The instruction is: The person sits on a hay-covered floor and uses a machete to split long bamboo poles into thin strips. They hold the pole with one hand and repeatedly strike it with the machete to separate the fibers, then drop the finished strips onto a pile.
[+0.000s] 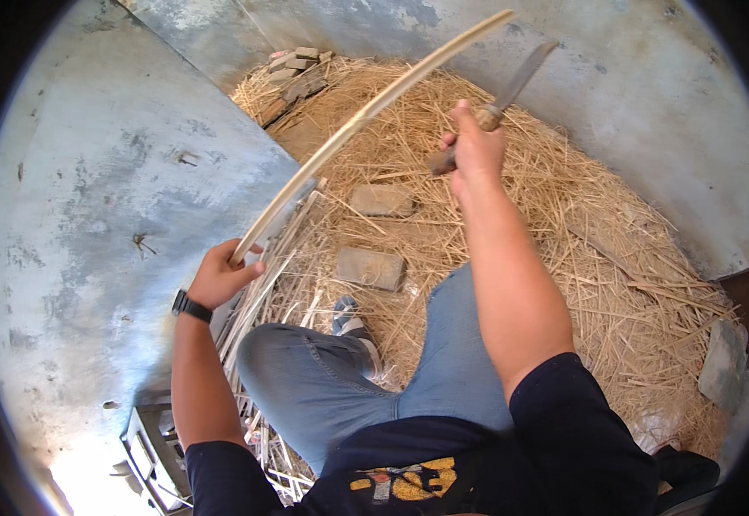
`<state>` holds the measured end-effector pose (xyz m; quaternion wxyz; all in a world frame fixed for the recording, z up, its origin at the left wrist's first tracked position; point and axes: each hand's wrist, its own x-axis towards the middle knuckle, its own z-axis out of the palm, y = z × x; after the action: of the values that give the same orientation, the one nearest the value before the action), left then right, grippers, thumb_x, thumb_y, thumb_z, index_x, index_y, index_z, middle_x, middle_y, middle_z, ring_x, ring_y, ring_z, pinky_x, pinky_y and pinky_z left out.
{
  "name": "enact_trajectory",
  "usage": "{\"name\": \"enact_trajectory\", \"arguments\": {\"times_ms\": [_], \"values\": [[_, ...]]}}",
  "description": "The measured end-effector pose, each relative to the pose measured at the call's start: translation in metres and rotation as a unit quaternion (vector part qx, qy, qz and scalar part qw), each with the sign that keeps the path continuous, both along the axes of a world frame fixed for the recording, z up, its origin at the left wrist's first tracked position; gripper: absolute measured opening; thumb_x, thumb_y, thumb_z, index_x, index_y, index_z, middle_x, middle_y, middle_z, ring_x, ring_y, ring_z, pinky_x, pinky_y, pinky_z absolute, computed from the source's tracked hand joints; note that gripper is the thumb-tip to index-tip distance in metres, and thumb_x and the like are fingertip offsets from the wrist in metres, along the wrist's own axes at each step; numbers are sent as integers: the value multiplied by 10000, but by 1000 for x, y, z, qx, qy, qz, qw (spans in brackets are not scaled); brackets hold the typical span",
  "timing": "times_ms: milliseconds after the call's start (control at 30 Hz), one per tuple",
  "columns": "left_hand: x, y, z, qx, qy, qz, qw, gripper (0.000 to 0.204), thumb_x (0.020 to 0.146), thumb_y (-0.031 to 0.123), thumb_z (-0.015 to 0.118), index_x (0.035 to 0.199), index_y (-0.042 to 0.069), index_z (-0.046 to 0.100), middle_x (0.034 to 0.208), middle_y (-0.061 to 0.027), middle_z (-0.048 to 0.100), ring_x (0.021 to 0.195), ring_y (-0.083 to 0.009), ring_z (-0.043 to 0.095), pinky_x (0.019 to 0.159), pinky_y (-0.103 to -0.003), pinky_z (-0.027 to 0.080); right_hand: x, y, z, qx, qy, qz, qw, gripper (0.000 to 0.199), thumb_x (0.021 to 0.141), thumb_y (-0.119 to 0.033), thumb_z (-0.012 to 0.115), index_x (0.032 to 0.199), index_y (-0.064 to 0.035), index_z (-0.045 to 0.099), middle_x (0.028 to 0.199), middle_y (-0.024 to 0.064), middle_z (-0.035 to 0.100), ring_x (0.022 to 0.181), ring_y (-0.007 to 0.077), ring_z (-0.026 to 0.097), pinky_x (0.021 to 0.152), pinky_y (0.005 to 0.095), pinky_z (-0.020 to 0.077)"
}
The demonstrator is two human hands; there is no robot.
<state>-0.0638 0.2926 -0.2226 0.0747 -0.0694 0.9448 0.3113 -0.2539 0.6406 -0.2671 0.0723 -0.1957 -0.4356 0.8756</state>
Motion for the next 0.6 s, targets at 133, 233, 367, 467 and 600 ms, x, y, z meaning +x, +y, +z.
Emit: {"name": "enact_trajectory", "arguments": {"times_ms": [133,233,367,467,600], "values": [[49,-23,12,-79,119,83,986,417,1022,383,633,876,-7,664,634,2,529,602,-90,474,540,-306,385,3,11,-2,141,63,49,987,346,992,-334,678,1086,-53,498,788,56,614,607,123,583,551,278,508],[78,-16,12,-186,161,140,959,522,1042,439,568,754,3,584,565,-110,486,533,-201,474,526,-377,383,20,-3,-2,309,164,113,930,376,969,-393,678,1098,-63,552,827,97,676,671,199,667,605,346,540],[115,4,6,-258,184,186,930,514,1041,423,562,743,5,530,623,-212,519,551,-386,487,544,-438,398,64,-35,3,478,313,290,768,287,900,-320,726,1045,-107,599,859,116,700,826,306,724,705,429,562],[131,13,-2,-262,201,197,923,494,1046,401,554,751,5,535,648,-222,542,591,-434,515,556,-462,402,91,-49,12,616,414,351,571,262,875,-275,730,1046,-116,612,884,131,711,863,306,725,750,457,571],[163,9,6,-309,202,173,913,495,1047,390,555,743,1,520,652,-219,532,593,-430,506,552,-466,395,100,-67,-10,614,477,281,563,228,822,-242,727,1012,-152,639,864,95,722,794,294,724,710,451,563]]}}
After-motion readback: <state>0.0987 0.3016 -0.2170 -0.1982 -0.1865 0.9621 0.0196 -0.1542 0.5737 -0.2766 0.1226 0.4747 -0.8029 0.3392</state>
